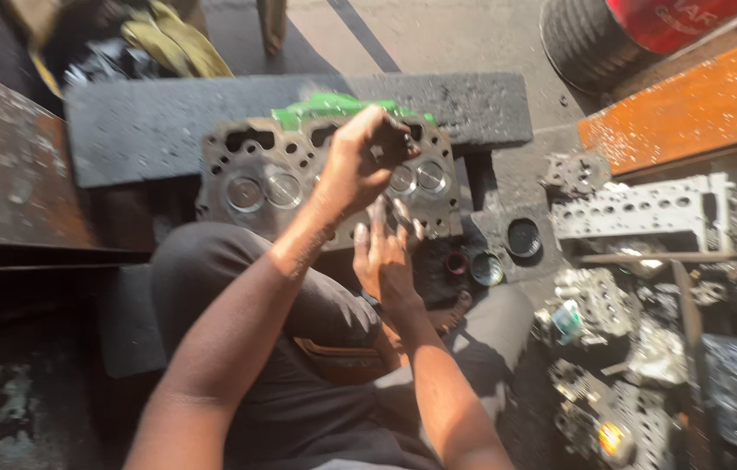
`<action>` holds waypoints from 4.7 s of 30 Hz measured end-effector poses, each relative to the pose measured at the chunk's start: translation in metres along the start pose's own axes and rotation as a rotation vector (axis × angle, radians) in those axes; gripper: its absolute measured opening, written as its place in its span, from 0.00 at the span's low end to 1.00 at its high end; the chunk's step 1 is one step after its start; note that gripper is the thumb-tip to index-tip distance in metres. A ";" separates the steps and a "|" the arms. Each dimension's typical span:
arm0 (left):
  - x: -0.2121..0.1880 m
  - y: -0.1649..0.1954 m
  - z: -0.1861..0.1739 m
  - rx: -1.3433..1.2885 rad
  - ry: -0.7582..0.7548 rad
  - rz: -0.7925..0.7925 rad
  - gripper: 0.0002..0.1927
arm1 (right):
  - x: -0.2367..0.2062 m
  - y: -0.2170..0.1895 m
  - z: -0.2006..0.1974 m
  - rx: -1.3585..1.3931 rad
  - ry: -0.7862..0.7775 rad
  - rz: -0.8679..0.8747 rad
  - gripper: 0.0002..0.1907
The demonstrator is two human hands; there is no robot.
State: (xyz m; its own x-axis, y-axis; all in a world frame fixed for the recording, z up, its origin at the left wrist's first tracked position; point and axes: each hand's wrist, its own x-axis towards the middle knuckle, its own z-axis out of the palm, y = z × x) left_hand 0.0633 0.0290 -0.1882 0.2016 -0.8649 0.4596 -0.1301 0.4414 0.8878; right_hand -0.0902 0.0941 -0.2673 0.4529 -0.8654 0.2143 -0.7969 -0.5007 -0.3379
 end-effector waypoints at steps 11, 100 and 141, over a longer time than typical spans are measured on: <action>0.008 -0.011 0.012 0.116 -0.154 -0.176 0.12 | -0.053 0.008 -0.055 0.117 -0.133 0.291 0.15; 0.043 -0.013 -0.097 -0.346 0.641 -0.341 0.16 | 0.107 0.032 -0.050 1.284 -0.021 -0.012 0.07; 0.035 0.011 -0.089 -0.258 0.535 -0.374 0.11 | 0.113 0.006 -0.084 1.416 0.046 -0.131 0.08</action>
State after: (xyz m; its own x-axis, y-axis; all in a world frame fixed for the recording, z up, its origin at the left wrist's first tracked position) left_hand 0.1554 0.0247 -0.1597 0.6462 -0.7631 0.0119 0.2626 0.2370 0.9354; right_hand -0.0772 -0.0055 -0.1685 0.4559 -0.8248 0.3346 0.3280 -0.1938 -0.9246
